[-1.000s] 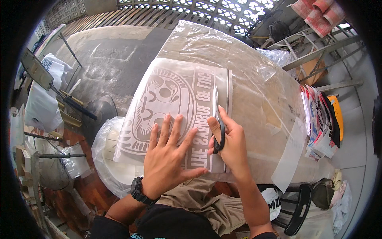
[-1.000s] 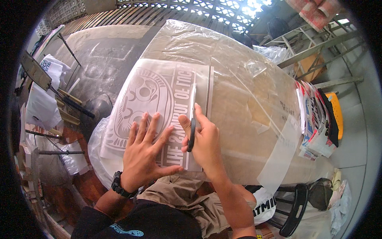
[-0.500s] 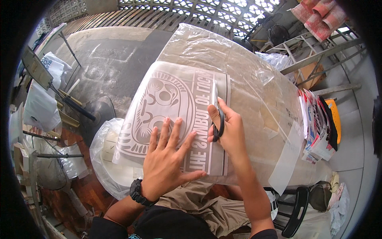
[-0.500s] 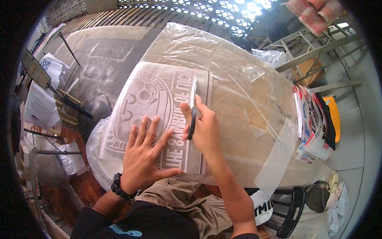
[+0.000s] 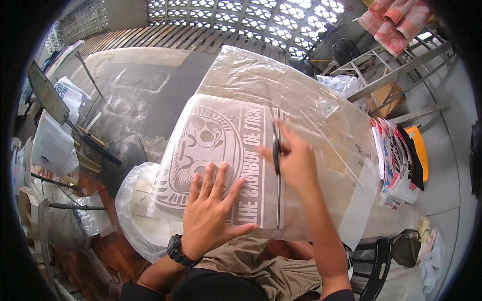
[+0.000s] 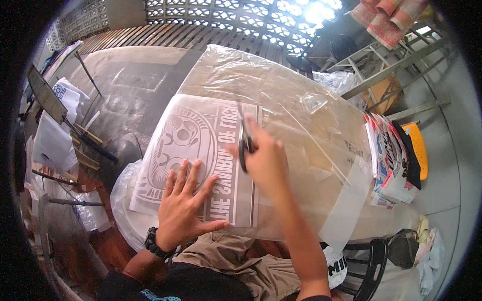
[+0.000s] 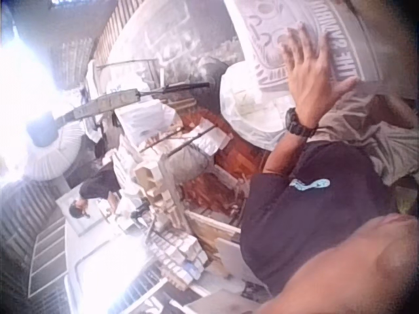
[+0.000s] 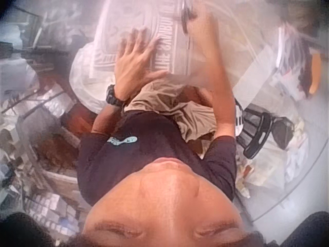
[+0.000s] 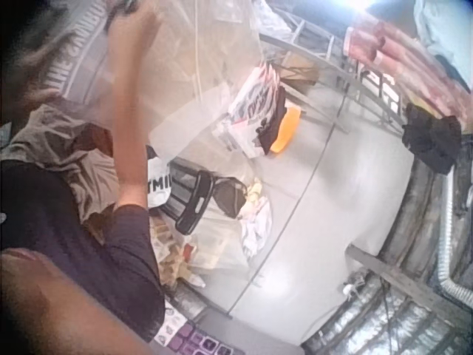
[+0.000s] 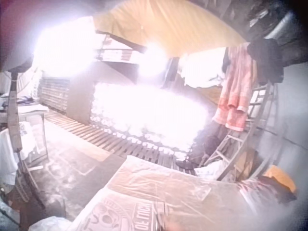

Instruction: The person uses scissors to cut around the outlines of printed graphic transfers and text on sheets, then moves the trimmed pieces to a stack.

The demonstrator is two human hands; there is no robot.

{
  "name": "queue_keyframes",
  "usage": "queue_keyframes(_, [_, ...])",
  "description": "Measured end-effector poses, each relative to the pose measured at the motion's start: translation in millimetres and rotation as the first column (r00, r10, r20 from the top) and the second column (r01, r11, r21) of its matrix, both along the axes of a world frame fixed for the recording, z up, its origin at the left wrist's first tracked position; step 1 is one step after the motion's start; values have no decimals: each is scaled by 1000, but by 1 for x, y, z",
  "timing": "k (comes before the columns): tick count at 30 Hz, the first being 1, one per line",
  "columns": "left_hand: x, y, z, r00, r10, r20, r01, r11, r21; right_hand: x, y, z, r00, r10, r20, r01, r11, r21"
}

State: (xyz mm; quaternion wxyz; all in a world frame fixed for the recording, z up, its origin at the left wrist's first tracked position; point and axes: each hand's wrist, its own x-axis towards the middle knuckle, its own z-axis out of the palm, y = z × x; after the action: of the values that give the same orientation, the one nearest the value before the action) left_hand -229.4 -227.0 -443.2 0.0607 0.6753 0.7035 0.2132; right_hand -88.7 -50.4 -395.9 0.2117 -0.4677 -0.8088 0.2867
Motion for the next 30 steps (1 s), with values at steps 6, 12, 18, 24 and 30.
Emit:
queue_keyframes(6, [-5,1,0,997,-71,-3,71,997,12,76,-83,-1,976,104,189,-129,984,124])
queue_keyframes(12, [-53,10,10,872,-464,157,474,880,-28,117,-116,-21,987,-160,-9,159,973,166])
queue_keyframes(18, [-60,15,23,877,-458,146,471,880,-68,130,-133,-24,966,-260,7,252,942,221])
queue_keyframes(24, [3,-1,5,858,-472,205,438,879,188,139,-146,-26,967,-255,-10,250,940,231])
queue_keyframes(30, [113,5,-16,896,-440,55,422,885,198,152,-163,-37,809,-373,-454,394,918,-51])
